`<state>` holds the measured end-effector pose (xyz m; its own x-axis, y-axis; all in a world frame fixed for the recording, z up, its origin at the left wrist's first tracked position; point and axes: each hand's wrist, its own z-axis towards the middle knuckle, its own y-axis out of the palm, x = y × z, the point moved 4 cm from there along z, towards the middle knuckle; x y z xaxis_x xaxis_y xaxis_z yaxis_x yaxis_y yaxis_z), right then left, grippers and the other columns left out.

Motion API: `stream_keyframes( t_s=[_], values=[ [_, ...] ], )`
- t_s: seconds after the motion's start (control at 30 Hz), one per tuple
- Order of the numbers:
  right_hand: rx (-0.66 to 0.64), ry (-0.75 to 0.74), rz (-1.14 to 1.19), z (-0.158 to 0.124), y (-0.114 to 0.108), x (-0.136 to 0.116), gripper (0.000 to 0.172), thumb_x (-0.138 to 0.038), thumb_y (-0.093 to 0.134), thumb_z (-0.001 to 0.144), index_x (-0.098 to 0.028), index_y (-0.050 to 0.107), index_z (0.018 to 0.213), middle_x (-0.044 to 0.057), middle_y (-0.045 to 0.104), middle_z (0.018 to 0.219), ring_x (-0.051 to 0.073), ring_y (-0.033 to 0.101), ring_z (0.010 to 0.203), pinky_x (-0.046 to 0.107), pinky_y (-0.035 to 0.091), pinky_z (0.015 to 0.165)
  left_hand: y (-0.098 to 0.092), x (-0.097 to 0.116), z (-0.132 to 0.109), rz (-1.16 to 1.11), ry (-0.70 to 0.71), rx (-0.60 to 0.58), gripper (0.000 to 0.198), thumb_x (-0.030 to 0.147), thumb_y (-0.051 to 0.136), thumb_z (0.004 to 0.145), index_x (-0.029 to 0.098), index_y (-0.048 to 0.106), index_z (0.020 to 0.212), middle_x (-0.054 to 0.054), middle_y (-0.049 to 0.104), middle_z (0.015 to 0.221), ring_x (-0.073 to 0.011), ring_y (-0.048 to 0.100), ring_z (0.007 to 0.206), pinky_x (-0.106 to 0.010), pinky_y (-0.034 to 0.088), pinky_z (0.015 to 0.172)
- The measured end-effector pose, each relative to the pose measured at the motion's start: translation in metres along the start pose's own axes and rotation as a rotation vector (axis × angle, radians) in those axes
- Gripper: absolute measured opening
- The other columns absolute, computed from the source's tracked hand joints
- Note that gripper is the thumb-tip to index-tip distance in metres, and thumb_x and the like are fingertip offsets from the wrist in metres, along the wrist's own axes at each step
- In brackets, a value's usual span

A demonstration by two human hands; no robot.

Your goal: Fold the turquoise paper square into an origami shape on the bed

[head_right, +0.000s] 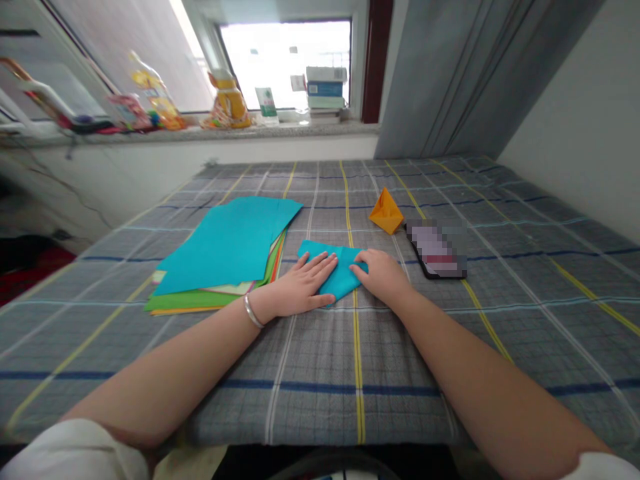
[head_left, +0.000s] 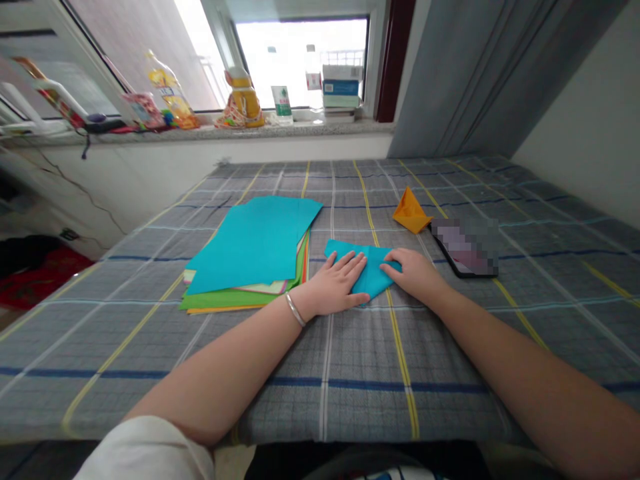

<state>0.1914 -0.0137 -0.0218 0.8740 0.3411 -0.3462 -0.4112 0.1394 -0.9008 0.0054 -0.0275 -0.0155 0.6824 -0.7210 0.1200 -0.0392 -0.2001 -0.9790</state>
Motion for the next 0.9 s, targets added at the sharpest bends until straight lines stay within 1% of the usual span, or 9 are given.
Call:
stream_keyframes(
  t_s=[0.13,0.3,0.47,0.63,0.73,0.9],
  values=[
    [-0.019,0.008,-0.015,0.0011,0.0002,0.0007,0.020,-0.035,0.054,0.088,-0.019,0.066,0.087,0.008,0.069,0.094,0.024,0.062,0.090,0.036,0.044,0.082,-0.0005,-0.0016,0.0000,-0.013,0.013,-0.021,0.083,0.065,0.028,0.093,0.013,0.008,0.154,-0.010,0.006,0.160,-0.0264,-0.001,0.149,-0.051,0.002,0.118],
    [-0.025,0.012,-0.034,0.0014,-0.0003,-0.0001,0.021,-0.035,0.053,0.088,-0.019,0.065,0.089,0.008,0.069,0.095,0.024,0.061,0.091,0.036,0.043,0.083,-0.0013,-0.0021,-0.0006,-0.030,0.019,-0.032,0.087,0.068,0.030,0.091,0.012,0.007,0.154,-0.010,0.004,0.160,-0.0264,-0.002,0.149,-0.050,0.001,0.118],
    [-0.041,0.010,-0.039,0.0021,-0.0003,-0.0009,0.020,-0.036,0.053,0.088,-0.019,0.064,0.088,0.008,0.068,0.094,0.023,0.061,0.090,0.036,0.043,0.081,-0.0003,-0.0026,0.0003,-0.046,0.012,0.003,0.081,0.062,0.029,0.094,0.014,0.005,0.154,-0.010,0.009,0.161,-0.0257,0.002,0.149,-0.049,0.003,0.118],
    [-0.046,0.029,-0.067,0.0030,0.0000,-0.0001,0.019,-0.036,0.054,0.087,-0.020,0.063,0.087,0.008,0.067,0.093,0.023,0.061,0.088,0.034,0.043,0.078,0.0037,-0.0046,0.0018,-0.050,0.015,0.033,0.085,0.064,0.032,0.092,0.012,0.003,0.154,-0.013,0.012,0.160,-0.0264,0.005,0.149,-0.049,0.006,0.118],
    [-0.050,0.026,-0.087,0.0031,0.0006,-0.0004,0.019,-0.036,0.053,0.088,-0.019,0.062,0.087,0.008,0.068,0.094,0.024,0.061,0.089,0.035,0.043,0.079,0.0043,-0.0045,0.0014,-0.037,0.010,0.051,0.083,0.062,0.031,0.093,0.013,0.005,0.154,-0.012,0.013,0.160,-0.0259,0.005,0.149,-0.048,0.005,0.118],
    [-0.065,0.049,-0.099,0.0034,0.0011,-0.0009,0.020,-0.037,0.053,0.087,-0.019,0.063,0.089,0.009,0.068,0.097,0.025,0.061,0.091,0.036,0.043,0.080,0.0014,-0.0023,0.0003,-0.038,0.018,0.021,0.082,0.062,0.032,0.093,0.015,0.006,0.154,-0.011,0.010,0.161,-0.0265,0.003,0.149,-0.050,0.005,0.118]
  ],
)
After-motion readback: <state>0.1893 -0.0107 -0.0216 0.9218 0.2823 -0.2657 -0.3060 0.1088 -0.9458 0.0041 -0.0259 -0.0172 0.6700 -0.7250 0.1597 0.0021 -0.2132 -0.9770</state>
